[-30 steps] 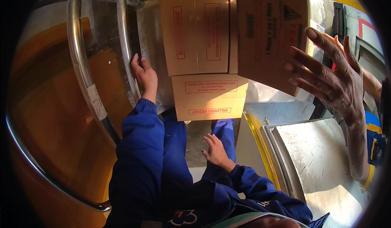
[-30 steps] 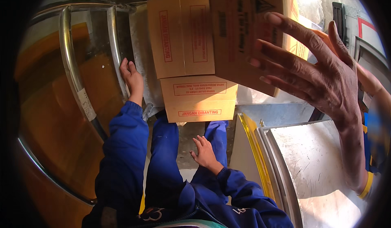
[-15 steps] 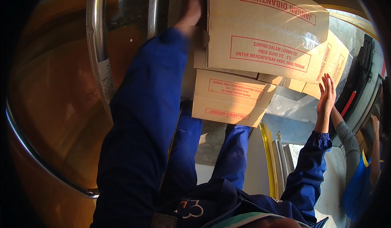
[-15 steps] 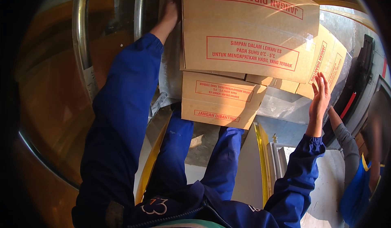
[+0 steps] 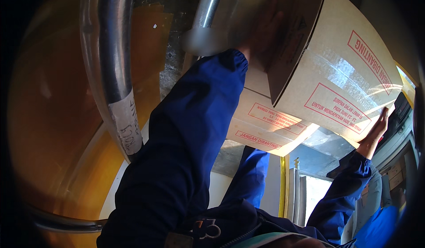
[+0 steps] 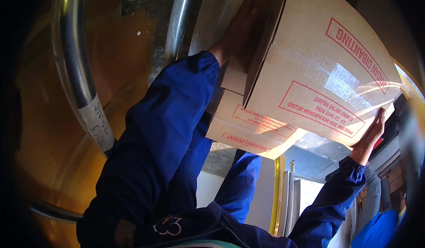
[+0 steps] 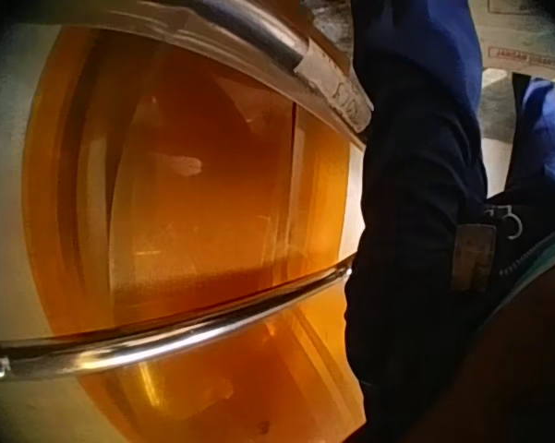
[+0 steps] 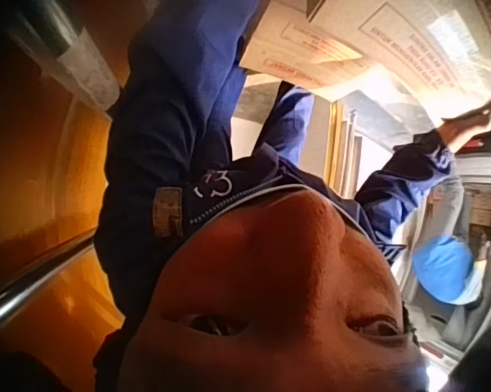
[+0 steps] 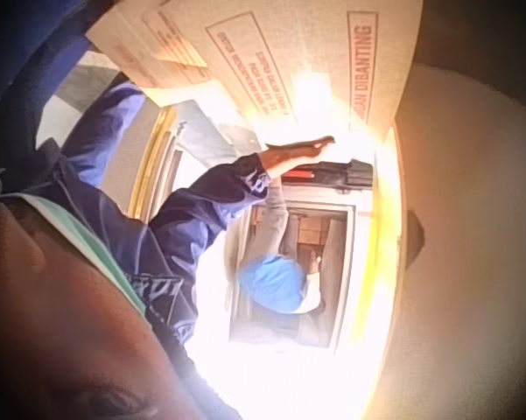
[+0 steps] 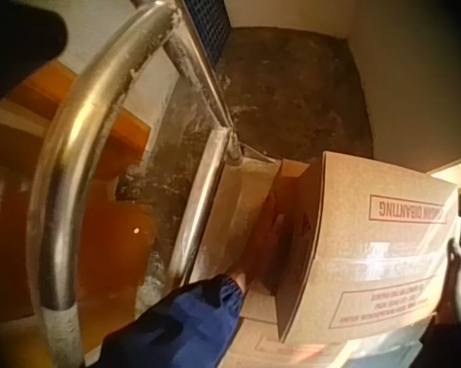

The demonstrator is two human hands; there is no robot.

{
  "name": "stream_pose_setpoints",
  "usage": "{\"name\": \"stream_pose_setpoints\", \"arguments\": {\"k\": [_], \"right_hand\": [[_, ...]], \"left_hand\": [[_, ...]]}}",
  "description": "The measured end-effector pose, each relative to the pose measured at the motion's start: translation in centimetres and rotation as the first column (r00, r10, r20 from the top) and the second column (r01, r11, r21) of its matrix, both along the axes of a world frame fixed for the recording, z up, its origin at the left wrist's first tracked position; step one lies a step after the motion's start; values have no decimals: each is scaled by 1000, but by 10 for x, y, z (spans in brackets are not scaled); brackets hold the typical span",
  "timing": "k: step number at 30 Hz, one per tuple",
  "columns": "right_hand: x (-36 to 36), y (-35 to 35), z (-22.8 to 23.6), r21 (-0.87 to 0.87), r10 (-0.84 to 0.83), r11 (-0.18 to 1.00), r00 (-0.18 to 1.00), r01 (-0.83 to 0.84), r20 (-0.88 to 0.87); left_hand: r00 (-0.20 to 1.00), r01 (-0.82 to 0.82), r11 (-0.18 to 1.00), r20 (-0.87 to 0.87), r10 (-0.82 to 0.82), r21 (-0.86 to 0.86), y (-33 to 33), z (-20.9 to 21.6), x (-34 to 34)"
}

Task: The person opens a yellow curtain and loads cardboard boxes onto a metal hand truck from a delivery vehicle. They then push the hand truck into a room and set it down near a desk.

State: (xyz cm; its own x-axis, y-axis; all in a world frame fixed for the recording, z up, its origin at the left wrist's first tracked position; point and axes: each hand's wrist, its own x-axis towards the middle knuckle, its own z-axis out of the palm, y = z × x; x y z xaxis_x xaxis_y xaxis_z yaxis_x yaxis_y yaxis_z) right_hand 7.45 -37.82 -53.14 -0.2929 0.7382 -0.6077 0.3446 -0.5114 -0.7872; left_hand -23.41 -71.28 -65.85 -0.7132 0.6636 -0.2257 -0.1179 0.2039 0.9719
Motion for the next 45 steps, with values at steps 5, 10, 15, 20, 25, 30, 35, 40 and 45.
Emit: {"name": "stream_pose_setpoints", "arguments": {"k": [5,10,15,20,25,30,35,40,45], "right_hand": [[-11,-17,6,5,-59,998,998,59,12],[-27,-32,16,55,-68,996,997,65,38],[-31,-35,23,104,-145,984,989,143,14],[-19,-27,14,71,-155,985,986,159,-58],[-6,-6,4,141,-216,963,972,228,-96],[-7,-8,7,61,-30,997,973,45,-230],[-41,4,1,168,-68,982,989,89,-128],[-78,62,-6,176,243,961,957,-215,-158],[-68,-1,10,692,321,552,884,-465,338]], "left_hand": [[994,33,999,102,-36,30,3,3,-6],[976,30,999,215,-20,-45,13,22,-13],[919,35,996,394,-1,-79,25,40,-16],[978,-41,997,208,26,71,23,38,-10],[710,-238,953,703,41,185,48,40,-27],[763,-95,983,646,-31,159,46,58,-42],[741,-83,990,671,-16,115,49,88,-26],[736,-62,992,676,-29,111,49,105,-21],[683,-91,993,730,11,70,36,123,-17]]}}
